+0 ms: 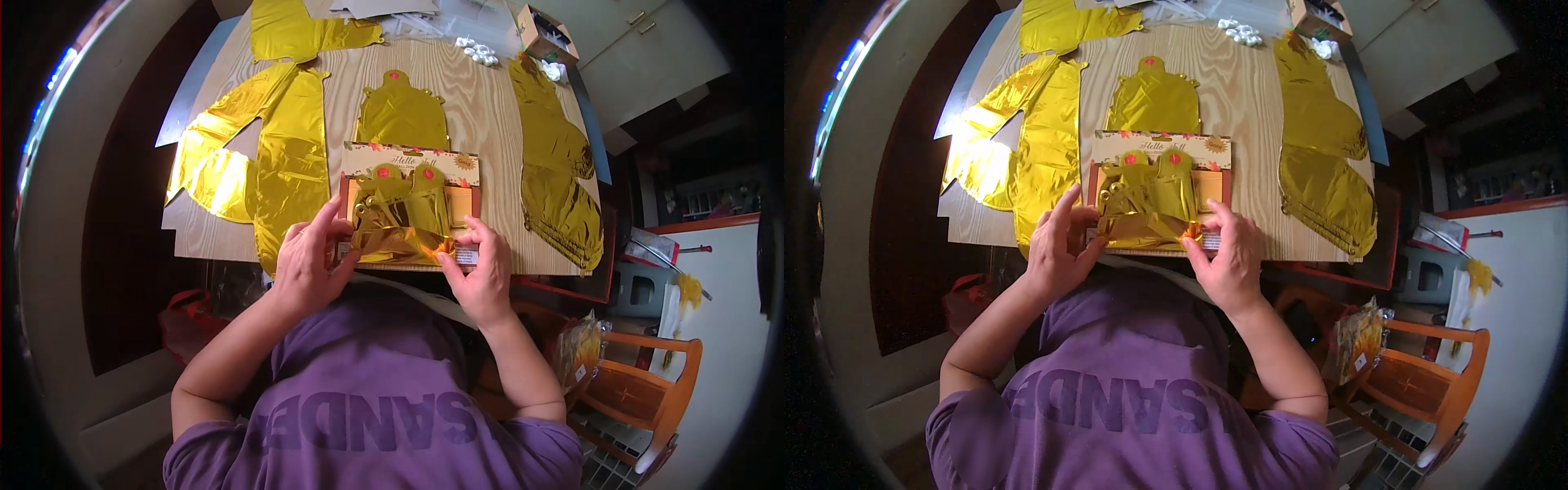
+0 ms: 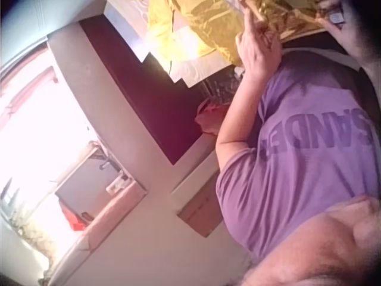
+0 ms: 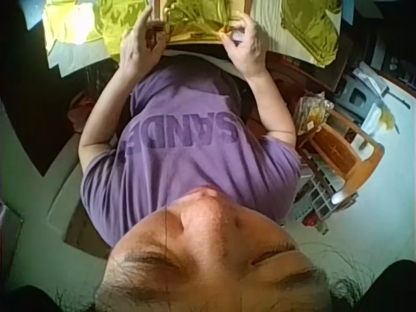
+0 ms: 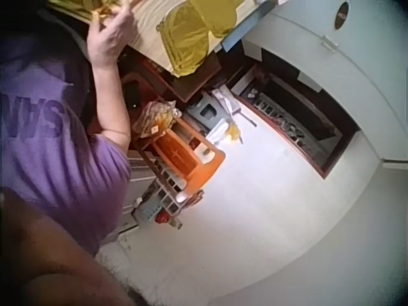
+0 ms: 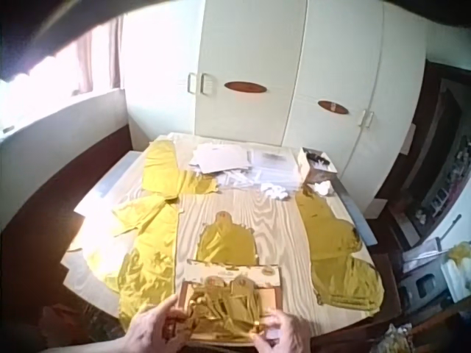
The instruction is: Folding gold foil balloons and inserting them into plastic sleeves with decorative cards for retail packaging.
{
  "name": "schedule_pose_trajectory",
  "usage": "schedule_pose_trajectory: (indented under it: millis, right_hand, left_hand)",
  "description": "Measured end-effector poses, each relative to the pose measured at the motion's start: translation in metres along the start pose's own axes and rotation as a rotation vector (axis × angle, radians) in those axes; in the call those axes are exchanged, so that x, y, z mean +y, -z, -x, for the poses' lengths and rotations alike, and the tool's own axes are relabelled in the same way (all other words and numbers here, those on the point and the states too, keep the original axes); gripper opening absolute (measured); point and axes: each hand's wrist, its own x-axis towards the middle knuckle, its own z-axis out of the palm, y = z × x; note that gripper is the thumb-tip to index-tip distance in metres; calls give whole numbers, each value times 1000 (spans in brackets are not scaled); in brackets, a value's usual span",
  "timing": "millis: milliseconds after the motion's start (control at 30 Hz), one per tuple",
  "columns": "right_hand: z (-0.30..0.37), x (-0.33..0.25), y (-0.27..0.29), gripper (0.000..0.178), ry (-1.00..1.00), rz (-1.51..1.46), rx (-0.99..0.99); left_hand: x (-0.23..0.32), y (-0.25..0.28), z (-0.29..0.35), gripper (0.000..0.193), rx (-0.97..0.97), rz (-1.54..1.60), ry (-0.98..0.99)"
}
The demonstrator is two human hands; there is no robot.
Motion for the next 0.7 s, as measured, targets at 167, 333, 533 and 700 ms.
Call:
schedule_pose_trajectory:
  millis: [167, 333, 533, 700]
  right_hand:
    - [3, -1, -3, 32, 193, 275, -7]
    - [8, -9, -1, 34, 287, 380, -45]
    - [31, -48, -4, 52, 304, 598, -76]
    - [27, -46, -28, 31, 413, 405, -78]
  left_hand:
    - [1, 7, -3, 75, -146, -465, -594]
    - [-13, 7, 2, 68, -303, -458, -523]
    - [-12, 9, 22, 53, -268, -433, -631]
    - [-3, 14, 18, 42, -188, -348, -653]
